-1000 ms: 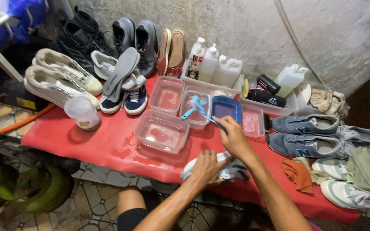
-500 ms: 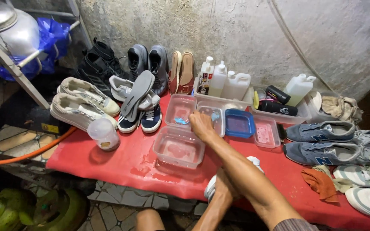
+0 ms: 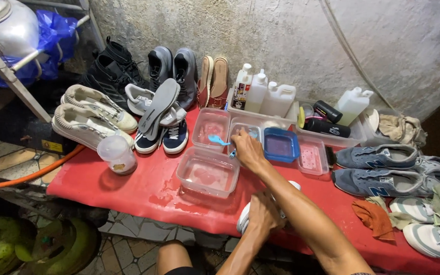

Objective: The person scrubs a white sneaker with a blue brush, repeatedly dipping the brush into a container of water and cleaning the shoe's upper and sole. The person holds the shoe with one hand while scrubbing with the other.

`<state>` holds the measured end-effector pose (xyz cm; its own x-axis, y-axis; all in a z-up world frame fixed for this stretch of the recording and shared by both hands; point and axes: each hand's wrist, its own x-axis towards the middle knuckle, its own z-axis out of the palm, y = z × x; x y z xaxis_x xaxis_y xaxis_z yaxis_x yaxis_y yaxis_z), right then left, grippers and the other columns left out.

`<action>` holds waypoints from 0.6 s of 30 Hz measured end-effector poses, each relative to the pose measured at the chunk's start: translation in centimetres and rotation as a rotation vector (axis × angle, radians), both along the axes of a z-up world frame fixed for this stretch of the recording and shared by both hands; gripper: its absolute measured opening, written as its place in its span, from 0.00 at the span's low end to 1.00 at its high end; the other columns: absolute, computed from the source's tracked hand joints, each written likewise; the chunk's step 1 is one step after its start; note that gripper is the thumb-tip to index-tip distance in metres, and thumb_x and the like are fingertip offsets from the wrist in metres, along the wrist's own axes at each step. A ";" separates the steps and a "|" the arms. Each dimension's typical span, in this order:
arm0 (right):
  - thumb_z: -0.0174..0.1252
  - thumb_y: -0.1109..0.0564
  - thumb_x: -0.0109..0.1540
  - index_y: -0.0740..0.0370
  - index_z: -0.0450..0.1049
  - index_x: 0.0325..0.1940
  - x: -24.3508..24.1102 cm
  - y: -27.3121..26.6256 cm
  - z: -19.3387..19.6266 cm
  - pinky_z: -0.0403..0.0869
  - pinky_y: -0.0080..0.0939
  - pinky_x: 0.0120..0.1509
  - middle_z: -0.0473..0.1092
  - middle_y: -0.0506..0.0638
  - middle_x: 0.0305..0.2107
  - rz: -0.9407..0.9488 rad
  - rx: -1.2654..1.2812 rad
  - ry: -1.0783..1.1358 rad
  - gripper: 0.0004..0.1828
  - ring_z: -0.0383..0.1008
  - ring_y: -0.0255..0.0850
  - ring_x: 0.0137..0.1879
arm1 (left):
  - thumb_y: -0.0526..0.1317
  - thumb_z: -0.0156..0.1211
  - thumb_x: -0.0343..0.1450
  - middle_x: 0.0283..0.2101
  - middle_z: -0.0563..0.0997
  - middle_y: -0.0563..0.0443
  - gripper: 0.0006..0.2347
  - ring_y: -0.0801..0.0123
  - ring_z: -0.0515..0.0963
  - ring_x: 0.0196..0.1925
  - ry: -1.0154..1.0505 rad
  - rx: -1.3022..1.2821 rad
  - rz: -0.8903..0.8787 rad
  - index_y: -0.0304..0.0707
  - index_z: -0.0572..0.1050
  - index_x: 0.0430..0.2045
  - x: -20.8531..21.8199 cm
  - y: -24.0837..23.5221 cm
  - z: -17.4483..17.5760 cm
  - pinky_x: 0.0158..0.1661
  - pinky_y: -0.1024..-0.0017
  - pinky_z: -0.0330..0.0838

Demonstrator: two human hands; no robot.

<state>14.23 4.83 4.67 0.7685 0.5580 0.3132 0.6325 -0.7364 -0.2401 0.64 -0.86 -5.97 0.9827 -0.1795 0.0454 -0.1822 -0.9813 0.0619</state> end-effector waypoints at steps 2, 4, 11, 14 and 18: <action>0.51 0.71 0.63 0.65 0.74 0.46 -0.3 -0.5 -0.9 0.80 0.63 0.33 0.67 0.58 0.42 -0.004 0.003 0.043 0.11 0.76 0.59 0.35 | 0.66 0.51 0.67 0.43 0.75 0.41 0.24 0.53 0.71 0.40 -0.004 0.001 -0.001 0.51 0.83 0.38 0.0 0.0 -0.2 0.37 0.59 0.61; 0.53 0.69 0.66 0.66 0.75 0.44 -0.6 -1.1 -1.9 0.84 0.54 0.34 0.72 0.61 0.43 0.025 0.034 0.136 0.07 0.78 0.54 0.36 | 0.66 0.50 0.68 0.45 0.76 0.39 0.26 0.49 0.70 0.43 -0.038 -0.009 0.004 0.49 0.82 0.43 -0.1 -0.1 -0.4 0.38 0.57 0.63; 0.53 0.58 0.64 0.52 0.77 0.57 -7.2 -9.2 2.7 0.75 0.55 0.59 0.77 0.58 0.41 -0.003 0.393 0.098 0.17 0.78 0.59 0.53 | 0.44 0.50 0.71 0.52 0.77 0.21 0.20 0.23 0.72 0.57 -0.393 -0.080 0.047 0.21 0.78 0.46 0.0 -0.4 -3.6 0.55 0.33 0.59; 0.50 0.60 0.63 0.55 0.74 0.65 -12.4 -15.0 3.7 0.72 0.63 0.58 0.75 0.67 0.43 -0.060 0.430 0.171 0.25 0.74 0.67 0.53 | 0.50 0.58 0.62 0.39 0.78 0.28 0.22 0.39 0.78 0.33 -0.312 -0.121 0.077 0.47 0.79 0.50 0.5 0.5 -1.4 0.31 0.49 0.66; 0.52 0.55 0.66 0.51 0.79 0.61 -18.7 -22.0 0.2 0.71 0.57 0.65 0.78 0.60 0.48 -0.255 0.535 0.208 0.20 0.76 0.60 0.57 | 0.59 0.62 0.64 0.36 0.78 0.35 0.36 0.39 0.81 0.36 -0.068 -0.158 0.147 0.69 0.57 0.70 -1.2 3.0 4.6 0.34 0.51 0.68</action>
<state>-4.43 -17.21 4.82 0.9318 0.1565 0.3275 0.3529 -0.6020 -0.7163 -0.57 2.17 -1.41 0.9914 -0.0202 0.1290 -0.0472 -0.9766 0.2096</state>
